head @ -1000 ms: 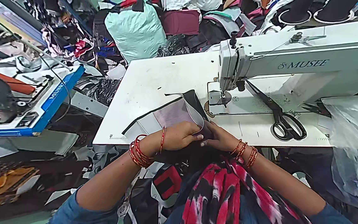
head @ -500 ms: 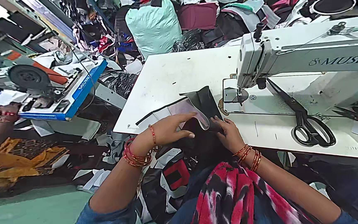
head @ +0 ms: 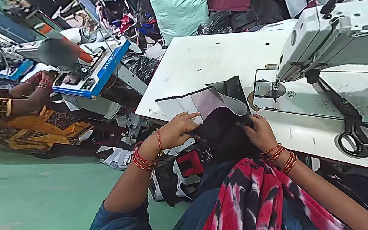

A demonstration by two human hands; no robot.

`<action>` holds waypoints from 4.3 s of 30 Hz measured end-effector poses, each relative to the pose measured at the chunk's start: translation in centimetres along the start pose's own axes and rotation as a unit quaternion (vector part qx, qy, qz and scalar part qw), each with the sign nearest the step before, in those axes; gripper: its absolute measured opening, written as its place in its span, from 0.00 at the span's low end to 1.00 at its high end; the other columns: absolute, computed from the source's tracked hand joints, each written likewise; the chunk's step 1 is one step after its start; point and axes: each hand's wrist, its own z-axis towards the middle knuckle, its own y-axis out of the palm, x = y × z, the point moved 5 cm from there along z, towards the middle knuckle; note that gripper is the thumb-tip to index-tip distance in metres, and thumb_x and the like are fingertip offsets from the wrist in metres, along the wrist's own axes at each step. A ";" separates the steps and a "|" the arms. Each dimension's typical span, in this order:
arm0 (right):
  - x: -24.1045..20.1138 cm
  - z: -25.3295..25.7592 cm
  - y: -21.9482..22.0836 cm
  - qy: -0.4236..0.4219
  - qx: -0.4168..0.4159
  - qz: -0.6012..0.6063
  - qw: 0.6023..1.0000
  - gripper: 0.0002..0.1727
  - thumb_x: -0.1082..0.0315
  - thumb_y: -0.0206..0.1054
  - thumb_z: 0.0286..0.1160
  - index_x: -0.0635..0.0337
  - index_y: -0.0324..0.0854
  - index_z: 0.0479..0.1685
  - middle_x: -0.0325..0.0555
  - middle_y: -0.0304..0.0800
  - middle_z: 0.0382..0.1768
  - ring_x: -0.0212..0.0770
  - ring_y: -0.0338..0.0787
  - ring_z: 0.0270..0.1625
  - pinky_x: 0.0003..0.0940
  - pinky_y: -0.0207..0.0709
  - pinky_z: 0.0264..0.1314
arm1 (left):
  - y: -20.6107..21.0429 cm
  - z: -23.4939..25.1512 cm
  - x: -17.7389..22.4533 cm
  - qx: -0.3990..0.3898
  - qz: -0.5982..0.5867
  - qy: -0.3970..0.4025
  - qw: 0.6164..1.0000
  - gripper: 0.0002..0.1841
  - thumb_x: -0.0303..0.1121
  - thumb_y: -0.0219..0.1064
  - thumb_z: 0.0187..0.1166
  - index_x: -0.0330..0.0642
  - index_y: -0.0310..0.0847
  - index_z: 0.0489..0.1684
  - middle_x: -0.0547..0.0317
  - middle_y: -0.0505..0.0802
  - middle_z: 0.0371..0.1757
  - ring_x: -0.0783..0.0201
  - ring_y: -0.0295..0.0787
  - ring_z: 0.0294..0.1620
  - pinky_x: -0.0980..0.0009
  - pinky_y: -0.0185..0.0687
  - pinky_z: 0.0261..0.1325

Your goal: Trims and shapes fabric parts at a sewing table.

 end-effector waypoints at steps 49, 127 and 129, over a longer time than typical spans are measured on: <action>-2.0 1.0 0.8 -0.053 -0.005 -0.046 0.998 0.25 0.60 0.54 0.87 0.77 0.89 0.52 0.67 0.92 0.59 0.64 0.90 0.68 0.55 0.71 0.82 | 1.1 12.6 -9.3 0.060 -0.142 -0.117 0.981 0.23 0.37 0.51 0.94 0.27 0.90 0.46 0.43 0.94 0.41 0.57 0.88 0.45 0.57 0.78 0.55; 0.1 -3.4 -0.9 -0.151 0.145 -0.135 0.968 0.09 0.70 0.68 0.67 0.65 0.94 0.30 0.53 0.90 0.31 0.52 0.89 0.40 0.41 0.81 0.48 | 6.3 4.8 -8.1 0.289 -0.126 -0.074 0.946 0.08 0.24 0.67 0.77 0.33 0.94 0.38 0.48 0.94 0.44 0.57 0.89 0.55 0.62 0.80 0.67; -0.1 -3.3 -1.1 -0.143 0.136 -0.147 0.969 0.09 0.69 0.70 0.67 0.64 0.94 0.31 0.53 0.90 0.31 0.52 0.89 0.40 0.41 0.82 0.45 | 6.1 4.8 -7.8 0.291 -0.117 -0.066 0.947 0.07 0.23 0.67 0.76 0.33 0.93 0.36 0.48 0.94 0.44 0.56 0.88 0.57 0.61 0.79 0.69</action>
